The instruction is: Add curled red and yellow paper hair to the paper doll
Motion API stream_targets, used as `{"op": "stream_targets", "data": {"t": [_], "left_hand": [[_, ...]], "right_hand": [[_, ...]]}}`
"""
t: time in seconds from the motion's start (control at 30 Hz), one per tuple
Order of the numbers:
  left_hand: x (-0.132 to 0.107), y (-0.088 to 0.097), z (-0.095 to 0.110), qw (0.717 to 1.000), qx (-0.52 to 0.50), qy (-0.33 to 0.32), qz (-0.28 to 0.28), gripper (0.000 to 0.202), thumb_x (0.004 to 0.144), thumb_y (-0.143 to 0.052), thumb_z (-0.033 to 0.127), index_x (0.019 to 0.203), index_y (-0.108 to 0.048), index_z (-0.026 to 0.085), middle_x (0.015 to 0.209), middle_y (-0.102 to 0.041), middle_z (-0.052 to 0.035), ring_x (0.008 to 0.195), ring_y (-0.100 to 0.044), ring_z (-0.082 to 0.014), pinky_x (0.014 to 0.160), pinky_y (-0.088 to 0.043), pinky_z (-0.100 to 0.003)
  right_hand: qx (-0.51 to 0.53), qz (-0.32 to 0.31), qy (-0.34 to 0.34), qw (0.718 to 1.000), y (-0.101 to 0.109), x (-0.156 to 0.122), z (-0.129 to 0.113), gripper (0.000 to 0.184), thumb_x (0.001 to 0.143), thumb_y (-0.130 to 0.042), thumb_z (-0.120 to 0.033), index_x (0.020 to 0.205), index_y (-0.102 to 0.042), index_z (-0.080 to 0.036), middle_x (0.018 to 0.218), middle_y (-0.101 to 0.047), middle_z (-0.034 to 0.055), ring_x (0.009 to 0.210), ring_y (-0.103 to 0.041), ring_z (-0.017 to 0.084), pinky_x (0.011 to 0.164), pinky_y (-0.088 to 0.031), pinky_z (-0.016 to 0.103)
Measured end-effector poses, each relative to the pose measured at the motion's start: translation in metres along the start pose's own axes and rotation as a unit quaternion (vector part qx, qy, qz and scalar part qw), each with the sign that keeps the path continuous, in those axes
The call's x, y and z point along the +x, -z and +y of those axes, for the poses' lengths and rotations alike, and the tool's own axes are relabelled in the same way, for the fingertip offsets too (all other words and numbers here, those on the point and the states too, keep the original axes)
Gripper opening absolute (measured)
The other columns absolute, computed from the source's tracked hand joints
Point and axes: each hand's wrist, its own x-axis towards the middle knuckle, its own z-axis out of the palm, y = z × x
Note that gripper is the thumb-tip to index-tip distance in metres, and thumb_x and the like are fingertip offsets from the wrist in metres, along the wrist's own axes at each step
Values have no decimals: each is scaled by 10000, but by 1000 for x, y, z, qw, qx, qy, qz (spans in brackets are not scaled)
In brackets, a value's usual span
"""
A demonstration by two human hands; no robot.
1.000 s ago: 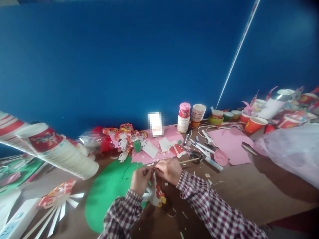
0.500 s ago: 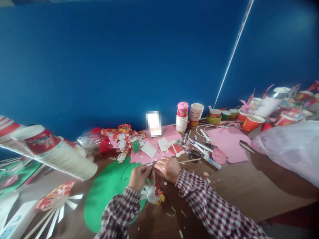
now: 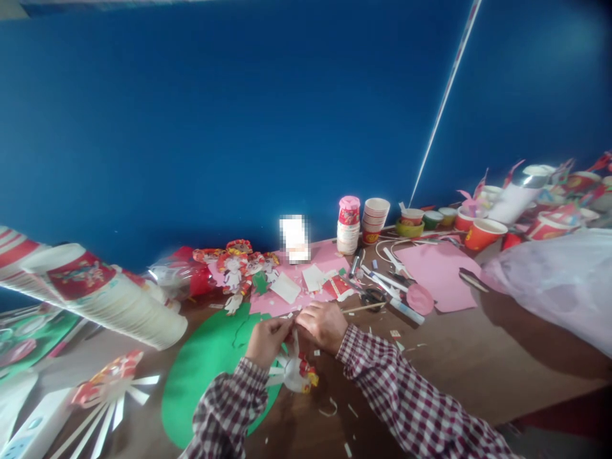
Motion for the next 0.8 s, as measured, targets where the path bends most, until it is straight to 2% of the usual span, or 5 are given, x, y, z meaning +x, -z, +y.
{"op": "stream_targets", "data": {"t": [0.23,0.53,0.67,0.8], "left_hand": [[2,0,-4,1000,-7,-8,27,387,647,-585,460,796,-676,115,494,-585,-3,391,-478,-94,394,-377,-193],[5,1,-6,998,-41,-25,36,386,621,-622,402,829,-672,81,546,-615,-37,491,-532,-124,454,-401,-211],[4,-1,-3,996,-83,-5,34,392,593,-651,369,861,-648,83,581,-629,-34,510,-547,-119,477,-412,-211],[2,-2,0,992,-125,-12,24,435,589,-659,341,934,-594,84,575,-619,-7,510,-555,-110,510,-436,-219]], "right_hand": [[11,6,-6,1000,-3,-1,-1,210,867,-405,-257,782,-579,-174,756,-594,35,753,-497,142,652,-360,237],[31,10,-29,999,-1,-2,-3,204,868,-422,-274,823,-601,-186,784,-608,33,784,-506,140,658,-373,228],[49,18,-46,998,1,-1,-4,207,875,-411,-291,878,-595,-197,825,-618,27,799,-516,137,697,-380,234],[53,15,-55,997,3,-1,-5,216,879,-398,-296,880,-590,-198,840,-625,22,796,-529,135,704,-377,234]]}}
